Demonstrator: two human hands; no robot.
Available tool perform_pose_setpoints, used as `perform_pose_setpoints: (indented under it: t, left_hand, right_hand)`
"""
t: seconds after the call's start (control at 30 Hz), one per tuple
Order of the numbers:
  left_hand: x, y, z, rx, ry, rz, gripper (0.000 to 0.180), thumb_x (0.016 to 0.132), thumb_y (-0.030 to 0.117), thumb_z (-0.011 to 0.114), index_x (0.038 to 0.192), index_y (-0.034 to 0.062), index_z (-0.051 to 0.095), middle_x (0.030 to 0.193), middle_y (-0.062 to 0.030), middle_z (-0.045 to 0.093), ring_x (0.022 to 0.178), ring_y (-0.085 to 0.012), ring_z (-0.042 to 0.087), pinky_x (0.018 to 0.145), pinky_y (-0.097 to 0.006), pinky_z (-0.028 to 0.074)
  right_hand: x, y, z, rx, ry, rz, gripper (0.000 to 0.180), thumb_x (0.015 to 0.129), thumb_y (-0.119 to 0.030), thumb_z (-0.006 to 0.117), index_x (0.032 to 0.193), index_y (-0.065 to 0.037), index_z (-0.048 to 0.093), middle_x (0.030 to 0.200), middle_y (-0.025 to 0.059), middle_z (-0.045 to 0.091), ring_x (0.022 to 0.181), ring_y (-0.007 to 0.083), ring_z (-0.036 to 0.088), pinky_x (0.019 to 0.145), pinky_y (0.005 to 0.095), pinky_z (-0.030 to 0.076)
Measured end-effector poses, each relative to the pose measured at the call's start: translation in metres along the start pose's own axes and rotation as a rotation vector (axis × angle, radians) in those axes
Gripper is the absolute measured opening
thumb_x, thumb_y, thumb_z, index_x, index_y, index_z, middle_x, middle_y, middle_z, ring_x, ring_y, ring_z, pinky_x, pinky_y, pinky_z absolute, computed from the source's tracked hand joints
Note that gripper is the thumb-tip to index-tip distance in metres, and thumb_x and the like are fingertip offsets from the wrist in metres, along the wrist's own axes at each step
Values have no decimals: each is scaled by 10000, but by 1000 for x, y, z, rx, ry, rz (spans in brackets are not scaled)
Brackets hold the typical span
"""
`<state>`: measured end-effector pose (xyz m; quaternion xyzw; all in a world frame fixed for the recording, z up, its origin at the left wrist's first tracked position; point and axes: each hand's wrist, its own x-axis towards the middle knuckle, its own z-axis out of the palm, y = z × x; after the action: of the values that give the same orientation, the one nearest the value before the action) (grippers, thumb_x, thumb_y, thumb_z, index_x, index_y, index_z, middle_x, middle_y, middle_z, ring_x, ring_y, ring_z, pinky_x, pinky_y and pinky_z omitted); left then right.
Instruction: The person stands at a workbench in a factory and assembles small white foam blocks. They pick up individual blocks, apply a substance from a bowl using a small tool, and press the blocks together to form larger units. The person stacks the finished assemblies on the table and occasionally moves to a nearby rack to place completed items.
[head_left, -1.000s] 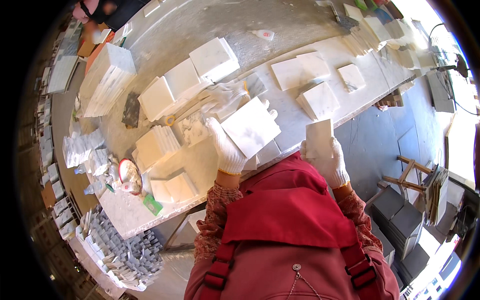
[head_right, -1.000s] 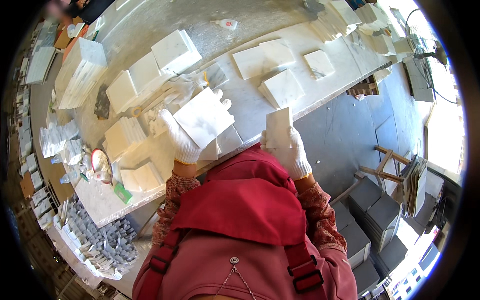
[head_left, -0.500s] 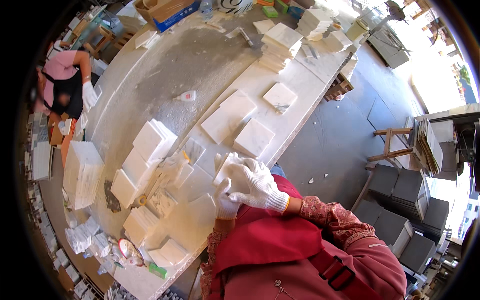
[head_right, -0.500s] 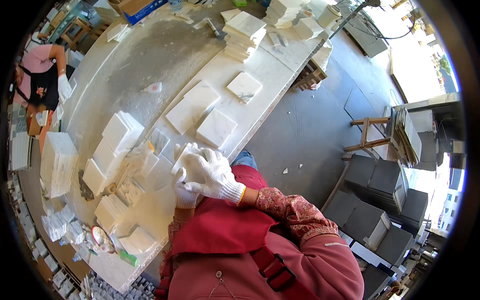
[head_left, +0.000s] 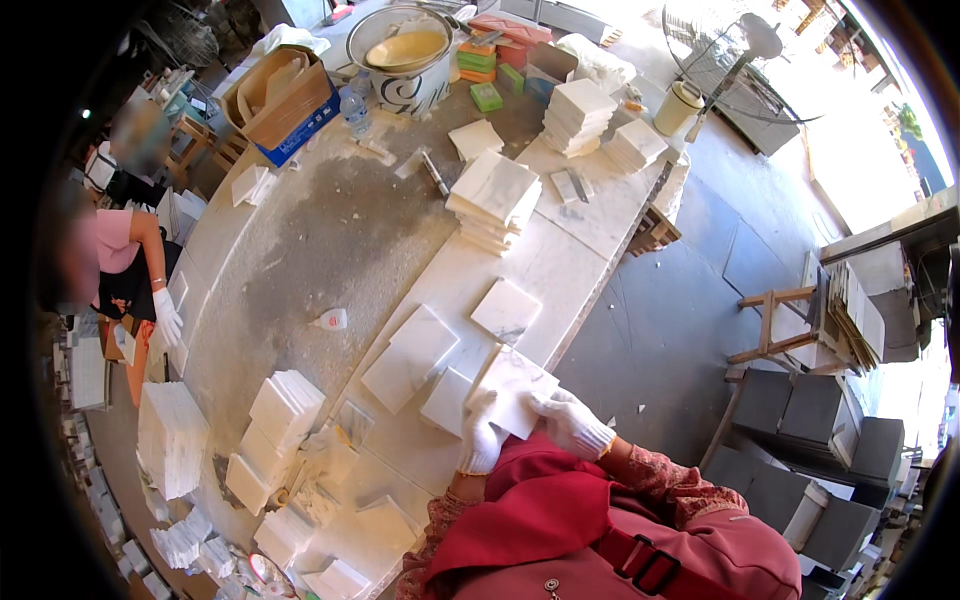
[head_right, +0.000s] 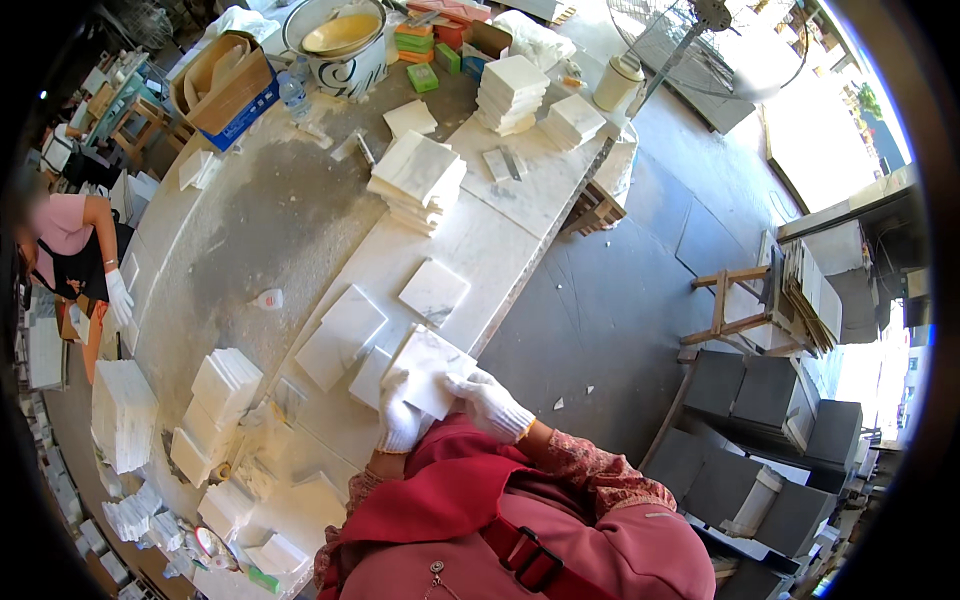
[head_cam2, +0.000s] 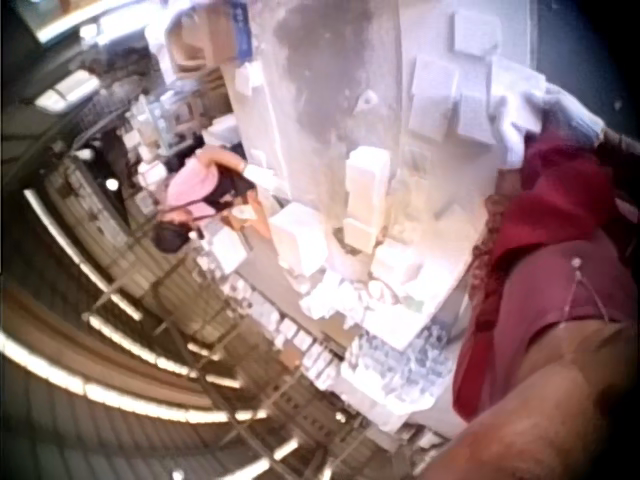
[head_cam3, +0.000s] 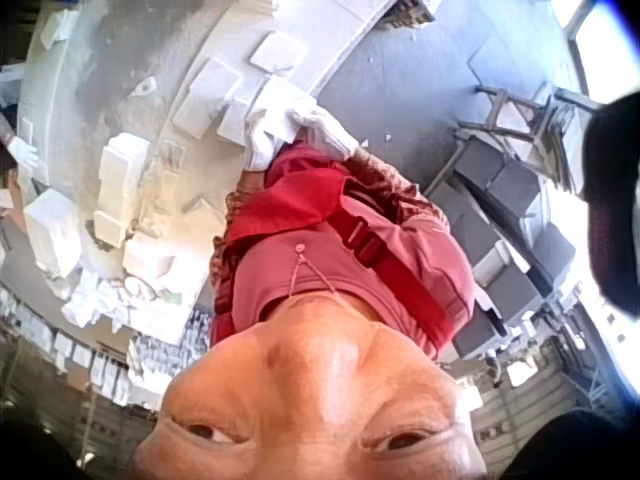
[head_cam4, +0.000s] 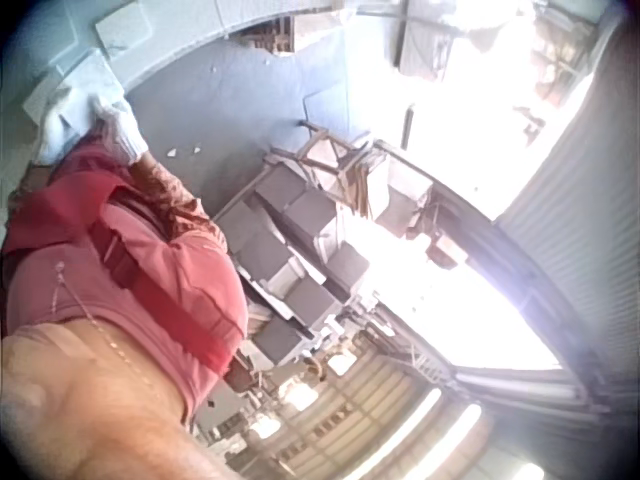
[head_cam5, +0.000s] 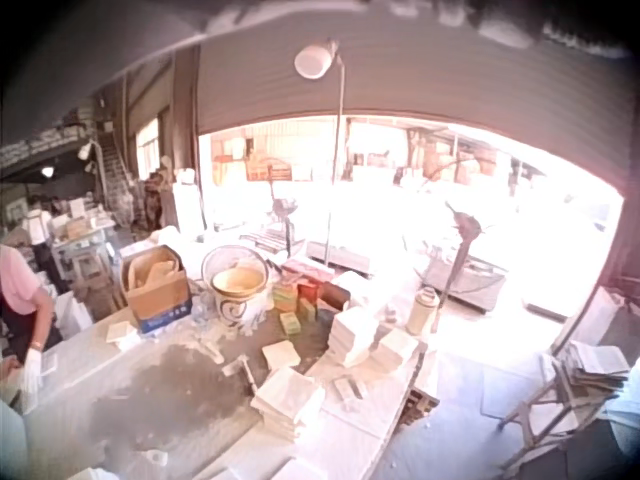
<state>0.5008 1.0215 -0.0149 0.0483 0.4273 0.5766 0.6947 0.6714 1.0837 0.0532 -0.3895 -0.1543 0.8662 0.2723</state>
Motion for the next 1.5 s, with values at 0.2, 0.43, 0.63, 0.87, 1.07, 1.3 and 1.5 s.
perform_pose_setpoints:
  t: [0.2,0.43,0.63,0.87,1.07,1.3,1.5]
  left_hand:
    - [-1,54,55,284,30,231,734,994,349,604,1551,-12,290,1486,-196,476,1298,-259,523,1122,-394,368]
    - [-63,70,-2,139,539,354,643,1026,342,542,1521,-17,341,1403,-210,523,1293,-316,526,1114,-419,397]
    - [-144,65,-65,70,862,470,587,1036,324,529,1499,-8,387,1385,-187,527,1235,-296,550,1079,-400,431]
    - [-246,6,-124,-211,1245,587,544,1039,236,535,1510,9,386,1397,-154,534,1187,-263,569,1018,-359,462]
    - [-251,15,-117,363,1483,496,542,985,185,618,1466,-14,466,1396,-147,565,1265,-241,544,1081,-346,412]
    - [-227,19,-115,1141,1529,208,582,951,305,647,1444,35,496,1416,-216,546,1306,-371,517,1092,-423,407]
    - [-108,16,-66,462,666,233,603,945,283,633,1437,-24,469,1412,-247,556,1312,-317,552,1077,-377,427]
  right_hand:
    - [39,-140,-52,-31,115,-335,396,984,-224,635,1328,-55,538,1171,15,670,1035,137,658,911,328,540]
    - [217,-335,-22,-107,24,-470,352,974,-282,670,1217,-41,589,1106,52,686,907,189,691,782,309,581]
    - [405,-359,-6,-102,45,-163,246,951,-221,658,1156,-89,629,1096,89,675,1010,241,643,793,383,569]
    - [507,-344,-18,-262,-136,-13,274,1011,-220,569,1210,-46,638,1139,116,683,1065,272,642,921,375,549]
    - [444,-416,-80,-650,-20,-40,406,1038,-315,543,1336,-44,597,1382,154,578,1232,252,577,1080,356,445]
    - [177,-252,-13,-969,295,-650,445,1004,-287,618,1357,-18,593,1110,67,687,917,126,651,784,251,537]
    - [89,-42,5,-1162,-129,-94,420,987,-192,589,1338,39,587,1053,93,697,889,128,627,781,272,513]
